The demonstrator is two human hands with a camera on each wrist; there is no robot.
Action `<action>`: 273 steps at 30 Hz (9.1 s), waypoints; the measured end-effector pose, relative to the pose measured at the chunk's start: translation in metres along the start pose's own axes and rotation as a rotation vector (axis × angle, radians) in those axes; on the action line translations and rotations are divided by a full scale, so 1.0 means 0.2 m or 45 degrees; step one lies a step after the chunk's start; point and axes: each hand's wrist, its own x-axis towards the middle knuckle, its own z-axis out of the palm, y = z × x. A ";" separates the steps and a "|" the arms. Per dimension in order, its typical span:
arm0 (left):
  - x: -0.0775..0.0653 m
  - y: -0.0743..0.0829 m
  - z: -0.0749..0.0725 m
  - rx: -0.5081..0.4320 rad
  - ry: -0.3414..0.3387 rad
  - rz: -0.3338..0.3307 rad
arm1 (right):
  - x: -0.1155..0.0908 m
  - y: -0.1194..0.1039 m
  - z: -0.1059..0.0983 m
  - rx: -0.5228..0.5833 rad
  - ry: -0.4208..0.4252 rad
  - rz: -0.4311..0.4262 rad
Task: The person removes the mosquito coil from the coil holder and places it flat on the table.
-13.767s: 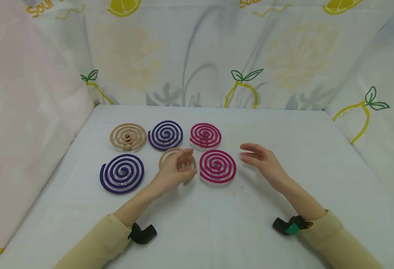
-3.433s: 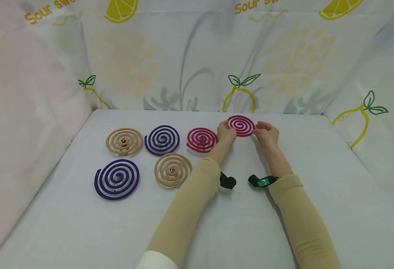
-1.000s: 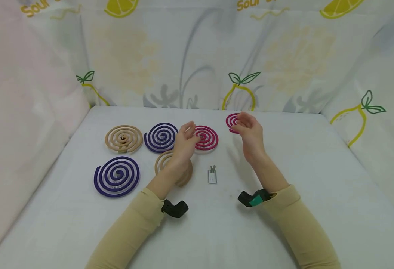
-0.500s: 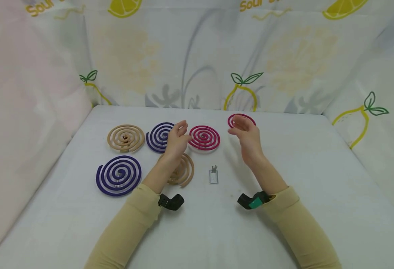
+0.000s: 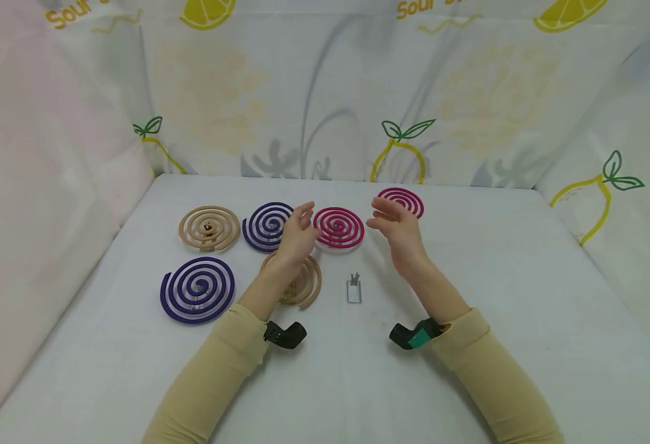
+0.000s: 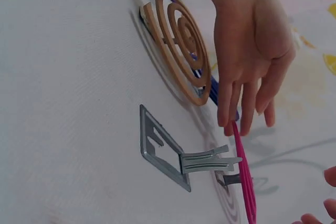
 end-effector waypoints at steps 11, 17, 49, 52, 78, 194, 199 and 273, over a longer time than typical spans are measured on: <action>0.02 -0.03 0.00 -0.062 -0.002 -0.058 | 0.04 0.09 0.01 0.018 -0.052 0.135; 0.04 -0.04 -0.01 -0.080 -0.035 -0.106 | 0.06 0.13 0.01 0.083 -0.066 0.176; 0.05 -0.08 0.02 -0.206 -0.049 -0.164 | 0.09 0.20 0.00 0.178 -0.106 0.234; 0.05 -0.08 0.02 -0.211 -0.049 -0.162 | 0.09 0.20 0.00 0.177 -0.108 0.237; 0.04 -0.06 0.03 -0.296 -0.012 -0.129 | 0.09 0.18 0.00 0.288 -0.037 0.168; 0.09 -0.12 0.45 -0.112 -0.351 -0.135 | 0.00 0.10 -0.56 0.120 0.228 0.144; 0.09 -0.13 0.45 -0.085 -0.369 -0.130 | 0.00 0.11 -0.56 0.067 0.231 0.120; 0.11 -0.12 0.40 -0.112 -0.568 -0.179 | 0.04 0.13 -0.54 -0.177 0.097 0.143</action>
